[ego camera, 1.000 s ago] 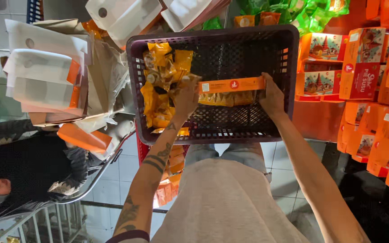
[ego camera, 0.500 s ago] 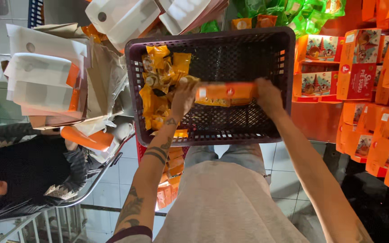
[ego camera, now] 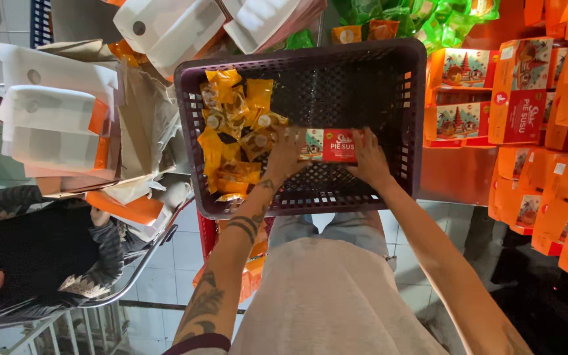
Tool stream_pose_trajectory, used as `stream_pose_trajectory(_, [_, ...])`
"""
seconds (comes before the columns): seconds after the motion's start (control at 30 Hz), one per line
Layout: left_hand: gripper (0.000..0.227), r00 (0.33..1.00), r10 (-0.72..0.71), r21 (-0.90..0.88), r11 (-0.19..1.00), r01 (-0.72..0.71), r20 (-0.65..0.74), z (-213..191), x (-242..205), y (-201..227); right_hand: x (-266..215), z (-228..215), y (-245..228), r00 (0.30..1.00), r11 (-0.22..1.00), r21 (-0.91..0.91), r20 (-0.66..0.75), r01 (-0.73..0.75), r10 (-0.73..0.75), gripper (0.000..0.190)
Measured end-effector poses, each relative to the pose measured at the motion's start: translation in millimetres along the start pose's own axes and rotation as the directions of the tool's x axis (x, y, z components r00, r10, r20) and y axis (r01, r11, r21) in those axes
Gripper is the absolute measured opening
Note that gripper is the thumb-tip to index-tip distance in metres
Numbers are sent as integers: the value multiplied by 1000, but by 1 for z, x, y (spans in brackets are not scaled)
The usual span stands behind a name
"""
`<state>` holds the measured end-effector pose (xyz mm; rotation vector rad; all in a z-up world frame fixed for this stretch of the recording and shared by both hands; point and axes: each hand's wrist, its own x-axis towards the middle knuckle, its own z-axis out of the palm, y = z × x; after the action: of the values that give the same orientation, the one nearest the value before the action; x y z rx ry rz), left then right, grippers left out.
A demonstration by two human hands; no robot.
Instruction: The person repeatedly picks up small yellow snack packets from a purple basket and places them into white styrofoam containers. They then close the containers and place them into a red basket. The process is repeated multiple times.
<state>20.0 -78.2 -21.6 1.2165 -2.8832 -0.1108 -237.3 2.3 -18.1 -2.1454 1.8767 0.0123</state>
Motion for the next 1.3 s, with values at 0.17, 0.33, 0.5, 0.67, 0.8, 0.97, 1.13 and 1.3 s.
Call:
stream_pose_trajectory(0.17, [121, 994, 15, -106, 994, -3, 104, 12, -21, 42, -34, 14, 4, 994, 983, -180, 98, -20, 38, 130])
stream_pose_trajectory(0.33, [128, 997, -6, -182, 983, 20, 80, 21, -25, 45, -37, 32, 0, 988, 991, -88, 109, -104, 114, 132])
stream_pose_trajectory(0.5, [122, 1000, -10, -77, 997, 11, 18, 20, -19, 45, -31, 31, 1, 996, 996, -15, 7, -86, 87, 126])
stream_pose_trajectory(0.67, [122, 989, -91, -119, 987, 105, 115, 17, -18, 57, -39, 33, -1, 996, 996, -39, -53, -76, 74, 122])
stream_pose_trajectory(0.8, [127, 986, -40, -123, 991, 60, 160, 3, -10, 52, -27, 17, 2, 997, 998, 33, 61, 54, -56, 114])
stream_pose_trajectory(0.97, [102, 987, -47, -159, 987, 22, -155, -40, -29, 72, -48, -9, 27, 934, 949, 108, -240, 297, -265, 97])
stream_pose_trajectory(1.13, [81, 779, -511, -550, 793, 263, -364, -104, -22, 109, -65, -92, 83, 970, 955, 202, -64, -219, 236, 74])
stream_pose_trajectory(1.3, [89, 565, -681, -592, 714, 374, -465, -84, -18, 150, -55, -87, 157, 639, 842, 332, -549, -425, 539, 95])
